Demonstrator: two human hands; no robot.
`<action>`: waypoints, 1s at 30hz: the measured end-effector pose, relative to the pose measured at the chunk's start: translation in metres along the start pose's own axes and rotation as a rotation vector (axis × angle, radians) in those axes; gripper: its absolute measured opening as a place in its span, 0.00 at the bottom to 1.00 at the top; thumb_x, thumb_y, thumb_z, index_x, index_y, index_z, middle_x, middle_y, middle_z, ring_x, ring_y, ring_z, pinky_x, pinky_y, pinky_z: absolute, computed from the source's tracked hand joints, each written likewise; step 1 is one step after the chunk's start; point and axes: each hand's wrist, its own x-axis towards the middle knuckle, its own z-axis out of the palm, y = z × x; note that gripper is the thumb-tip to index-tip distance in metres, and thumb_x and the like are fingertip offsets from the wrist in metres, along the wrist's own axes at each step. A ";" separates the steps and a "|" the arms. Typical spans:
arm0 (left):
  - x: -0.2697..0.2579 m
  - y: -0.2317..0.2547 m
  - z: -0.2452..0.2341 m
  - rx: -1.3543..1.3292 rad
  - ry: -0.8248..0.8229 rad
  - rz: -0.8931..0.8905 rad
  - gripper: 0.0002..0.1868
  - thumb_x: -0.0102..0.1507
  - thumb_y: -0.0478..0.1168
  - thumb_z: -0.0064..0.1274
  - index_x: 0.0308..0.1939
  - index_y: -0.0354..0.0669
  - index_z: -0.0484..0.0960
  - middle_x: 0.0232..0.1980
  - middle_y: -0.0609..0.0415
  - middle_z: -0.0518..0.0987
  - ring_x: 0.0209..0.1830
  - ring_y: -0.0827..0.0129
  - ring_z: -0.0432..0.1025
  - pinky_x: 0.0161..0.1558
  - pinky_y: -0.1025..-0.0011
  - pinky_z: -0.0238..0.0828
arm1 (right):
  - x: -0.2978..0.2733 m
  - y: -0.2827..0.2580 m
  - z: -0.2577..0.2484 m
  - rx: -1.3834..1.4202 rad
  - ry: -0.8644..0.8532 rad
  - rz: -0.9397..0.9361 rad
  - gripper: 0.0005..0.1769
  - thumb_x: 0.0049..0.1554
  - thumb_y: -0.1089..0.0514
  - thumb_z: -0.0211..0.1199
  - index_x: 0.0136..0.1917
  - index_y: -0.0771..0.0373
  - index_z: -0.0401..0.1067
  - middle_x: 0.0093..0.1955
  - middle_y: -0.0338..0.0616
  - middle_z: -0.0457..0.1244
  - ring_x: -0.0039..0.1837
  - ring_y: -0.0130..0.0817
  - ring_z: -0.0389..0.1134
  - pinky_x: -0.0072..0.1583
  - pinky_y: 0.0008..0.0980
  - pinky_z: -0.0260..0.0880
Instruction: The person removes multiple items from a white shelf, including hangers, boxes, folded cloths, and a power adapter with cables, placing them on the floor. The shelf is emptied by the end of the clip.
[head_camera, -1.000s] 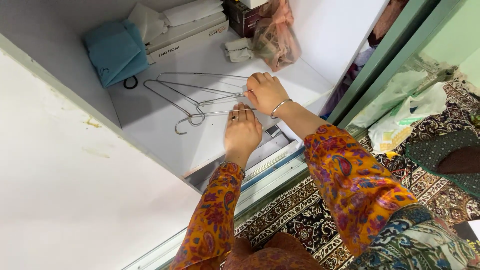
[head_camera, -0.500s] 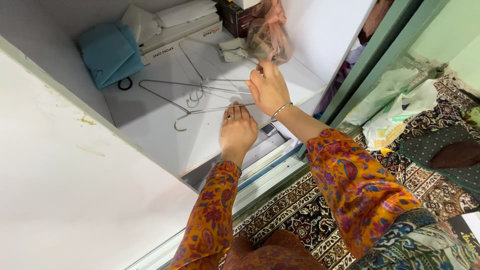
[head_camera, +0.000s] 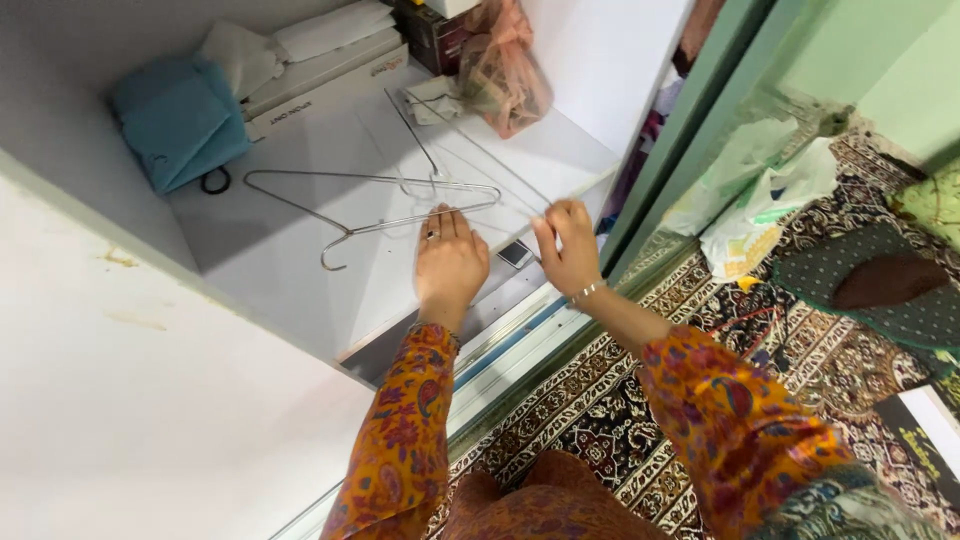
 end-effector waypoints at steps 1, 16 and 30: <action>0.000 -0.001 0.001 -0.006 -0.002 0.008 0.28 0.68 0.47 0.40 0.63 0.26 0.74 0.67 0.34 0.74 0.70 0.48 0.66 0.73 0.58 0.56 | -0.012 0.003 -0.007 -0.008 0.004 0.005 0.11 0.65 0.57 0.60 0.47 0.69 0.66 0.51 0.55 0.61 0.52 0.49 0.62 0.55 0.42 0.64; -0.003 -0.005 0.006 -0.039 0.037 0.073 0.28 0.69 0.46 0.39 0.63 0.25 0.76 0.67 0.32 0.75 0.69 0.45 0.68 0.70 0.56 0.57 | -0.172 0.034 -0.130 -0.152 -0.020 0.175 0.11 0.65 0.59 0.56 0.44 0.70 0.67 0.57 0.56 0.62 0.56 0.50 0.63 0.59 0.41 0.64; -0.006 -0.010 -0.001 -0.104 0.067 0.068 0.25 0.71 0.45 0.44 0.62 0.25 0.78 0.67 0.32 0.75 0.69 0.42 0.68 0.71 0.55 0.61 | -0.315 0.055 -0.211 -0.451 -0.163 0.405 0.15 0.62 0.52 0.61 0.43 0.68 0.72 0.55 0.57 0.63 0.56 0.54 0.63 0.57 0.49 0.65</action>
